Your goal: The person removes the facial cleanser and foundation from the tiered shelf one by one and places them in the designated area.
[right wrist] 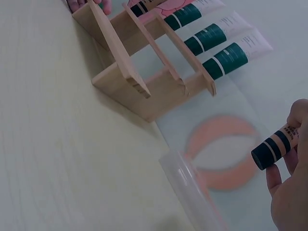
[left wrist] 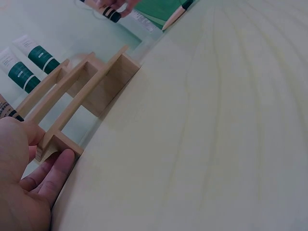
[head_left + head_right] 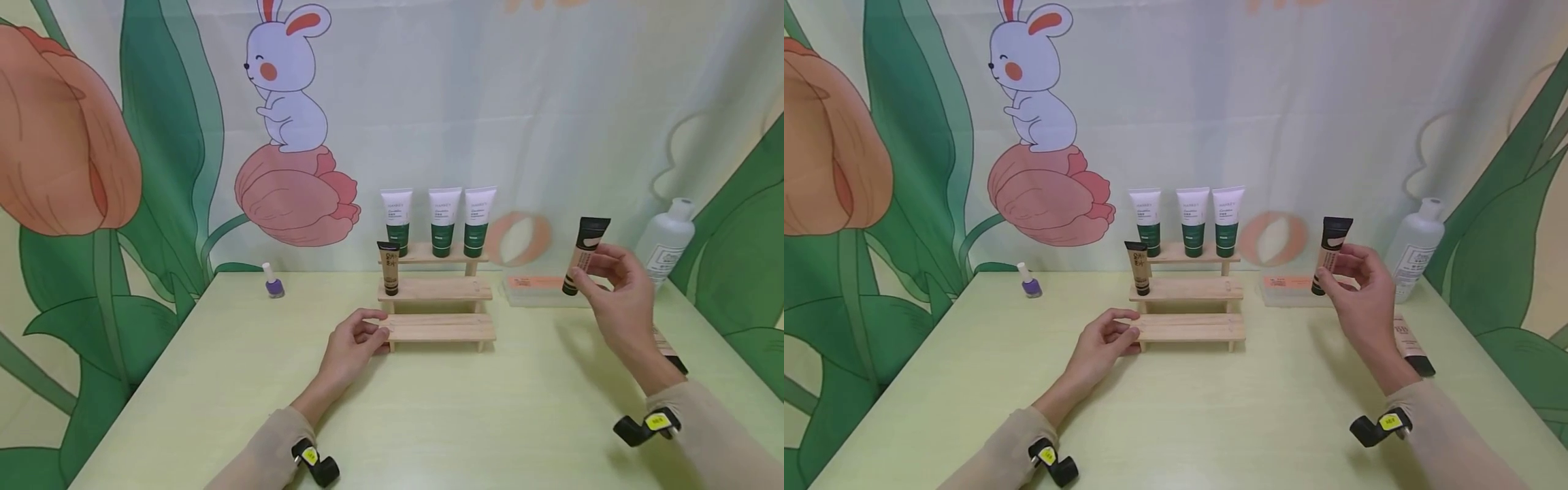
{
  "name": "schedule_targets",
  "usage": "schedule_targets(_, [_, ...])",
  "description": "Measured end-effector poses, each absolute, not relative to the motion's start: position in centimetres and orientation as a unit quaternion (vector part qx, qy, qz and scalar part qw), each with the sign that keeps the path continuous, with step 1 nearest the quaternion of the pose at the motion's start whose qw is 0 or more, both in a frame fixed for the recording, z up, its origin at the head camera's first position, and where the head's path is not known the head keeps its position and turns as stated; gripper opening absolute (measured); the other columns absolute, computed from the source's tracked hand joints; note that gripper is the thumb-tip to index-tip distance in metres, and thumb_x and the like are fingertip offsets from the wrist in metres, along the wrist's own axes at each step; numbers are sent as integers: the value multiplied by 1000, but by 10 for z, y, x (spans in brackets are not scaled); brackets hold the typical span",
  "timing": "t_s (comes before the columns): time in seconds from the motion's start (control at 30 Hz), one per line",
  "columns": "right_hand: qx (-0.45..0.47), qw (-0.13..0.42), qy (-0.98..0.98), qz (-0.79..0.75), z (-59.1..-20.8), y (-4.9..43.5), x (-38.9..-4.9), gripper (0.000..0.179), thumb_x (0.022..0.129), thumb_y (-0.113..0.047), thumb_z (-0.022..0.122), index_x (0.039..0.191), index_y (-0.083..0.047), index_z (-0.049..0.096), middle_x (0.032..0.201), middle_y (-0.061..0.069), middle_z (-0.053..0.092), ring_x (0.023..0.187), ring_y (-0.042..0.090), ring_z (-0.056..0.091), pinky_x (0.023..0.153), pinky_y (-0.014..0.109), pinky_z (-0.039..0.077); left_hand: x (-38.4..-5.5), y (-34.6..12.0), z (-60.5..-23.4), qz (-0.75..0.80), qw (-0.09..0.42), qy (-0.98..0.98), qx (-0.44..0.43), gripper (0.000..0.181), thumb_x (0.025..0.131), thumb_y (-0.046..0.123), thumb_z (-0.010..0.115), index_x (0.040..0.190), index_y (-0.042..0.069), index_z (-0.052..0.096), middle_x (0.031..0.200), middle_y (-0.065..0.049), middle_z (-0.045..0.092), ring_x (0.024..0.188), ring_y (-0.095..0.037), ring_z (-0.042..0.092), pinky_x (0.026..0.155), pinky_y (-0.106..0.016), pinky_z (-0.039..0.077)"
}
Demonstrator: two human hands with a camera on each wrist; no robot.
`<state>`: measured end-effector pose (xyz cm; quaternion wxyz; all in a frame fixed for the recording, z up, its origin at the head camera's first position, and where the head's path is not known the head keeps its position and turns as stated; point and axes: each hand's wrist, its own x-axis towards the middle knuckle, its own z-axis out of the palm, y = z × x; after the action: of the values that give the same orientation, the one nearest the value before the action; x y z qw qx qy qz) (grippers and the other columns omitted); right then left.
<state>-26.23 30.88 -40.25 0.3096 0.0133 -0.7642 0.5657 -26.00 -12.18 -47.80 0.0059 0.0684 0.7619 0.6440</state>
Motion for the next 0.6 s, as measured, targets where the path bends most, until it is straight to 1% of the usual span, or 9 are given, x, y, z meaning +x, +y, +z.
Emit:
schedule_targets(0.17, [-1,309,-773,555,-407,321,-257,48,100,-1,81,145,-9,66,116,-10,67,107,5,67,83,5,57,-260,-122,-478,644,5,762,65,27,109,12,74,136,13,72,110,-15,74,96,-23,77,88,-34,71])
schedule_targets(0.33, [-17,304,-788,535,-414,330,-249,47,101,-5,82,144,-10,66,114,-14,67,105,2,66,85,3,55,-260,-123,-479,644,5,762,65,27,109,12,74,137,13,72,110,-15,74,96,-23,78,88,-34,71])
schedule_targets(0.43, [-23,303,-796,523,-420,336,-243,46,101,-6,83,143,-10,67,114,-15,66,104,0,66,83,3,55,-260,-123,-479,645,6,761,65,27,109,12,74,136,13,72,110,-15,74,96,-23,78,88,-34,71])
schedule_targets(0.6, [-21,302,-808,506,-431,347,-234,44,100,-5,83,141,-8,67,113,-17,67,102,-1,66,79,2,54,-260,-122,-478,644,5,762,67,27,109,12,74,137,13,72,110,-15,74,97,-22,78,88,-34,71])
